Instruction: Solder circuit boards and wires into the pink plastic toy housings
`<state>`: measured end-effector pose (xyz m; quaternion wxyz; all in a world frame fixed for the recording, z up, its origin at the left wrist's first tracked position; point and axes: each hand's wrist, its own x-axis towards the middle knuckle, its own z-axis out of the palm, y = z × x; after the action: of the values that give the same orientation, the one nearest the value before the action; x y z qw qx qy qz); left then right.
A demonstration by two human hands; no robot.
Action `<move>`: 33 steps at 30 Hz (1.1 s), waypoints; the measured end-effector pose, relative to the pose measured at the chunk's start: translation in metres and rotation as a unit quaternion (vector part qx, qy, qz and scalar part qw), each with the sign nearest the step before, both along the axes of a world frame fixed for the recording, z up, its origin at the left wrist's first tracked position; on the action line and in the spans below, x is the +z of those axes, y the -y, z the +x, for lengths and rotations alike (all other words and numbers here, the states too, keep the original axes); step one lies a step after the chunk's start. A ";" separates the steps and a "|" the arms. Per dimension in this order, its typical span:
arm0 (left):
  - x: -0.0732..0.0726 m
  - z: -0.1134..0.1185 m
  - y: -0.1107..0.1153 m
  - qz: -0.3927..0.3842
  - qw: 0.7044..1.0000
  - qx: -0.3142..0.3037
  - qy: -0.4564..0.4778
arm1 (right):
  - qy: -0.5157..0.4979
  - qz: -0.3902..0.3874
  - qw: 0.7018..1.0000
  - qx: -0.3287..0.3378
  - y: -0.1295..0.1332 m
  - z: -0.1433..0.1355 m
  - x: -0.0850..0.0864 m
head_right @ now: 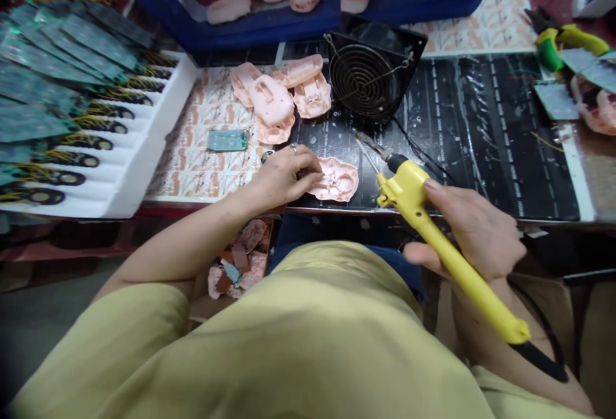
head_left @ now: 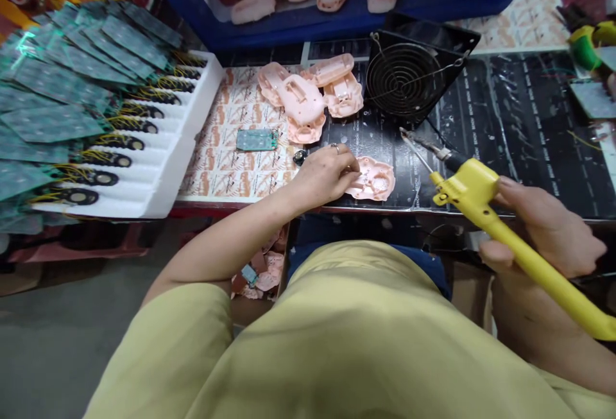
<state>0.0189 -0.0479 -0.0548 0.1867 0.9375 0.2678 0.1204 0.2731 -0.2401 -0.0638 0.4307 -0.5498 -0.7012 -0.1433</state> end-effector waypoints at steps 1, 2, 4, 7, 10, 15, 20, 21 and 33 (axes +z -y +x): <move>-0.001 0.001 0.000 0.002 1.000 0.000 0.001 | -0.002 0.009 1.000 0.007 0.001 0.002 -0.002; -0.001 0.001 0.000 0.004 1.000 0.000 0.001 | -0.002 0.025 1.000 0.016 0.000 0.003 -0.004; -0.002 0.002 0.000 0.006 1.000 0.001 0.001 | -0.002 0.028 0.999 0.038 -0.001 0.003 -0.006; -0.002 0.003 0.001 0.008 1.000 0.001 -0.003 | -0.027 -0.043 0.996 0.077 -0.003 0.001 -0.010; -0.002 0.004 0.001 0.013 1.000 0.009 -0.004 | -0.063 -0.059 0.987 0.133 -0.007 0.000 -0.012; -0.002 0.003 0.003 0.010 1.000 0.024 0.004 | -0.081 -0.026 0.980 0.177 -0.016 -0.001 -0.015; -0.002 0.002 0.003 0.012 1.000 0.024 0.015 | -0.075 -0.026 0.975 0.207 -0.020 -0.004 -0.012; -0.003 0.002 0.003 0.013 1.000 0.023 0.013 | -0.074 -0.026 0.975 0.209 -0.020 -0.004 -0.011; -0.002 0.004 0.002 0.026 1.000 0.013 0.008 | -0.056 -0.040 0.978 0.198 -0.020 -0.005 -0.002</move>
<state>0.0224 -0.0499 -0.0570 0.1630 0.9373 0.2756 0.1375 0.2681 -0.2205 -0.0658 0.4664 -0.4241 -0.7763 0.0043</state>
